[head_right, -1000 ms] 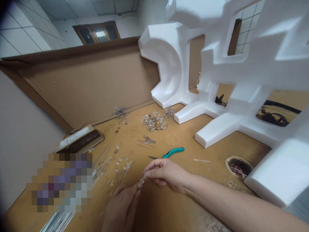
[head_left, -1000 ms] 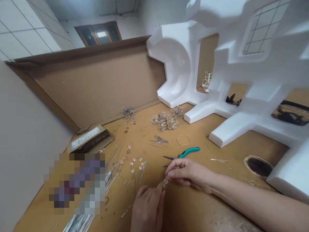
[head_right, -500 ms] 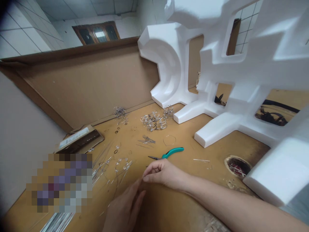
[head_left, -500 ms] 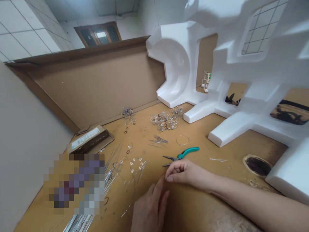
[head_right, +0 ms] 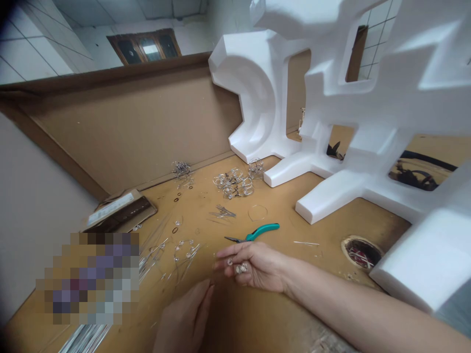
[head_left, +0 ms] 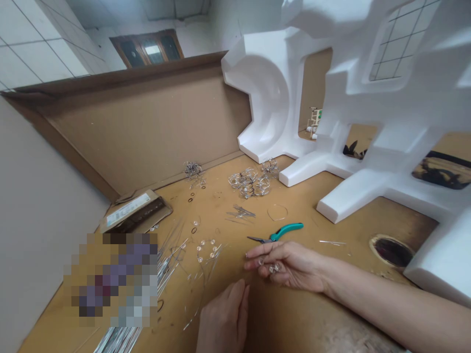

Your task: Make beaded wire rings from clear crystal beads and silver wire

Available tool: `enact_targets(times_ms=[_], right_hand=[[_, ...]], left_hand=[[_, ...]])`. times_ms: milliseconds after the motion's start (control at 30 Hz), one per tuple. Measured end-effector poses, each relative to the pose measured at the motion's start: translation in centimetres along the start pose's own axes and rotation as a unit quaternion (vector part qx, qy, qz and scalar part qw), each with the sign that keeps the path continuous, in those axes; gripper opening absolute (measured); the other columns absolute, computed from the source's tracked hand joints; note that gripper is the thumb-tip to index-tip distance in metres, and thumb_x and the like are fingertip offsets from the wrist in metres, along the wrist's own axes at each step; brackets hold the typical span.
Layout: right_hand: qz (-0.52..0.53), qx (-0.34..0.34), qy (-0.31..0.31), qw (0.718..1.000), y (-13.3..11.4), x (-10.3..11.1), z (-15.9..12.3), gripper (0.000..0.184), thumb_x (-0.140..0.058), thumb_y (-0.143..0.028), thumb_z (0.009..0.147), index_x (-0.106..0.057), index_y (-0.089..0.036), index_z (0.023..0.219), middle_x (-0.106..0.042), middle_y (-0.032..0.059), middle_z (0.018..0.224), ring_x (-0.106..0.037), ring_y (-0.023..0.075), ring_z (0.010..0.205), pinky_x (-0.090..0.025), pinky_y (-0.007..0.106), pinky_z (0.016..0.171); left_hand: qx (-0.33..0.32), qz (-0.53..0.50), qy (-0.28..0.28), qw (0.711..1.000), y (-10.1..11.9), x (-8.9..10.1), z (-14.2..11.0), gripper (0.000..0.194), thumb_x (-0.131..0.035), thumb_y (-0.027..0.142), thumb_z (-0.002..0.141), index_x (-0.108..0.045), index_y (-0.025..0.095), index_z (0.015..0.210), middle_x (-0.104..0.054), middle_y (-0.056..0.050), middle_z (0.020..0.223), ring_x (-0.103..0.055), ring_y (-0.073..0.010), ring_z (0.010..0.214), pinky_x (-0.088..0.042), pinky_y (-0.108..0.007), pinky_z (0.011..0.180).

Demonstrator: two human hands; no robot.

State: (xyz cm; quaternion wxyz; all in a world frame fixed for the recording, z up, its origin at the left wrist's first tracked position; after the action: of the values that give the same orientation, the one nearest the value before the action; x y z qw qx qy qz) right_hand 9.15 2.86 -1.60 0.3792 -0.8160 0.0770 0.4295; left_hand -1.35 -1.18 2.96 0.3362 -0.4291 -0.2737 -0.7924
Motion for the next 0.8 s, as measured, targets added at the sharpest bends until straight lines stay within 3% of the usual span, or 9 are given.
enact_targets(times_ms=[100,233,400,567,800], right_hand=[[-0.038,0.023,0.008,0.999,-0.2,0.2,0.1,0.023,-0.058,-0.007,0.070,-0.061,-0.007,0.093,-0.063,0.0165,0.096,-0.055,0.0061,0.058,-0.022,0.011,0.036],[-0.111,0.065,0.001,0.992,-0.7,-0.1,0.2,0.017,-0.060,-0.024,0.076,-0.062,-0.009,0.083,-0.067,0.0111,0.078,-0.042,0.0020,0.040,-0.013,0.013,0.031],[-0.107,0.054,0.015,0.993,-0.6,0.0,0.3,0.021,-0.065,-0.028,0.072,-0.062,-0.008,0.073,-0.059,0.0027,0.061,-0.034,-0.0006,0.037,-0.010,0.013,0.031],[-0.096,0.061,0.016,0.993,-0.8,0.1,0.2,0.022,-0.066,-0.027,0.072,-0.063,-0.008,0.083,-0.055,0.0007,0.065,-0.037,-0.0008,0.041,-0.010,0.012,0.033],[-0.095,0.070,0.014,0.993,-0.9,-0.1,0.1,0.023,-0.068,-0.027,0.070,-0.053,-0.011,0.067,-0.054,-0.0006,0.063,-0.036,0.0003,0.041,-0.009,0.014,0.033]], left_hand=[[-0.007,-0.008,0.005,1.000,0.4,0.2,0.1,0.025,-0.032,0.019,0.089,-0.051,0.019,0.074,-0.059,0.002,0.056,-0.057,-0.0107,0.045,-0.037,-0.019,0.042],[-0.024,-0.036,-0.015,0.999,1.1,0.0,0.1,0.023,-0.033,0.017,0.089,-0.051,0.019,0.075,-0.058,0.001,0.057,-0.057,-0.0103,0.047,-0.037,-0.018,0.043],[-0.038,-0.062,-0.030,0.997,1.6,-0.3,-0.1,0.019,-0.034,0.015,0.088,-0.050,0.019,0.078,-0.059,0.000,0.060,-0.057,-0.0107,0.049,-0.038,-0.018,0.045],[-0.041,-0.062,-0.030,0.997,1.7,-0.3,0.0,0.020,-0.034,0.013,0.087,-0.046,0.020,0.072,-0.056,0.002,0.056,-0.053,-0.0099,0.044,-0.035,-0.019,0.042],[-0.051,-0.063,-0.059,0.995,2.0,-1.0,-0.1,0.024,-0.032,0.013,0.087,-0.042,0.020,0.067,-0.054,0.003,0.054,-0.050,-0.0095,0.043,-0.031,-0.020,0.042]])
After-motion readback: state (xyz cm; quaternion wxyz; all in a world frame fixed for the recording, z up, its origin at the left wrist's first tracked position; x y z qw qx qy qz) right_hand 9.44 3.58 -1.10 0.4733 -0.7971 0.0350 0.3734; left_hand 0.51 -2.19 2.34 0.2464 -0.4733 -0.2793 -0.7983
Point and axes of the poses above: each hand's wrist, its own z-axis towards the middle knuckle, its own x-axis out of the back of the hand, y = z × x, the point moved 8 cm from there along z, towards the middle knuckle
